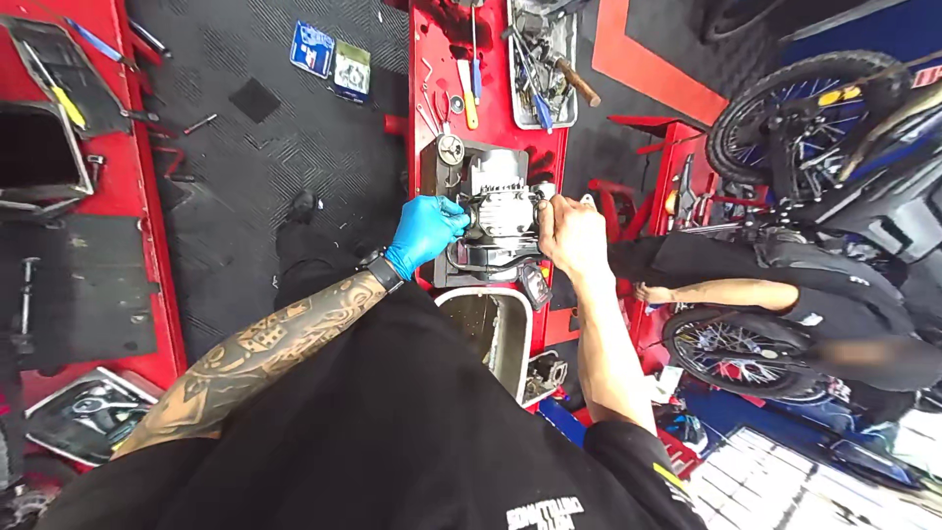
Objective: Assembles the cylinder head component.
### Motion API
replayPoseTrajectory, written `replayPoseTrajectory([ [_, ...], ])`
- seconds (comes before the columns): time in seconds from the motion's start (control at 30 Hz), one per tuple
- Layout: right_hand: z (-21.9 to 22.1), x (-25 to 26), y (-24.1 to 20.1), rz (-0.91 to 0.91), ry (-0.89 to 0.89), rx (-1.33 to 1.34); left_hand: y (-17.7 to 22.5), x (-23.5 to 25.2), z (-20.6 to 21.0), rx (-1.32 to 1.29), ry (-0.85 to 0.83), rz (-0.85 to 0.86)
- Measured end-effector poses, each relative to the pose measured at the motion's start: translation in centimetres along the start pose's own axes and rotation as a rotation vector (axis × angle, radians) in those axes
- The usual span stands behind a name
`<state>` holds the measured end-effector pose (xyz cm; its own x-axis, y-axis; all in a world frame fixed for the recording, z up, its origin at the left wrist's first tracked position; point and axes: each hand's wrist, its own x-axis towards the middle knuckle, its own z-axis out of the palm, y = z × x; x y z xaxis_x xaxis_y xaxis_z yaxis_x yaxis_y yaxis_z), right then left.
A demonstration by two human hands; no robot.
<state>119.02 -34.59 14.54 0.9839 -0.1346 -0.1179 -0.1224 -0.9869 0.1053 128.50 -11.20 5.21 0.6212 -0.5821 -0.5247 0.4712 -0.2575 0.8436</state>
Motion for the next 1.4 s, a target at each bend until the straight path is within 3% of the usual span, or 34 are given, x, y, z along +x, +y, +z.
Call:
replayPoseTrajectory([
  [0.13, -0.7, -0.3, 0.4, 0.012, -0.011, 0.053, 0.3, -0.1, 0.3, -0.019, 0.021, -0.038],
  [0.4, -0.5, -0.4, 1.0, -0.15, -0.005, 0.011, 0.6, 0.0, 0.6, -0.077, 0.025, -0.121],
  [0.63, 0.0, 0.1, 1.0, -0.09, -0.021, 0.033, 0.3, -0.1, 0.7, 0.073, 0.083, 0.014],
  [0.8, -0.4, -0.1, 1.2, -0.01, 0.019, 0.082, -1.5, -0.9, 0.9, 0.223, 0.07, 0.264],
  [1.0, -1.0, -1.3, 2.4, -0.097, 0.047, 0.299, -2.1, -0.7, 1.2, 0.456, 0.149, 0.419],
  [1.23, -0.7, -1.4, 3.0, -0.145, 0.047, 0.342, -0.9, -0.5, 0.8, 0.515, 0.074, 0.309],
  [1.4, -0.3, -1.4, 3.0, -0.168, 0.071, 0.39, -1.0, 0.1, 0.1, 0.392, -0.036, 0.229],
])
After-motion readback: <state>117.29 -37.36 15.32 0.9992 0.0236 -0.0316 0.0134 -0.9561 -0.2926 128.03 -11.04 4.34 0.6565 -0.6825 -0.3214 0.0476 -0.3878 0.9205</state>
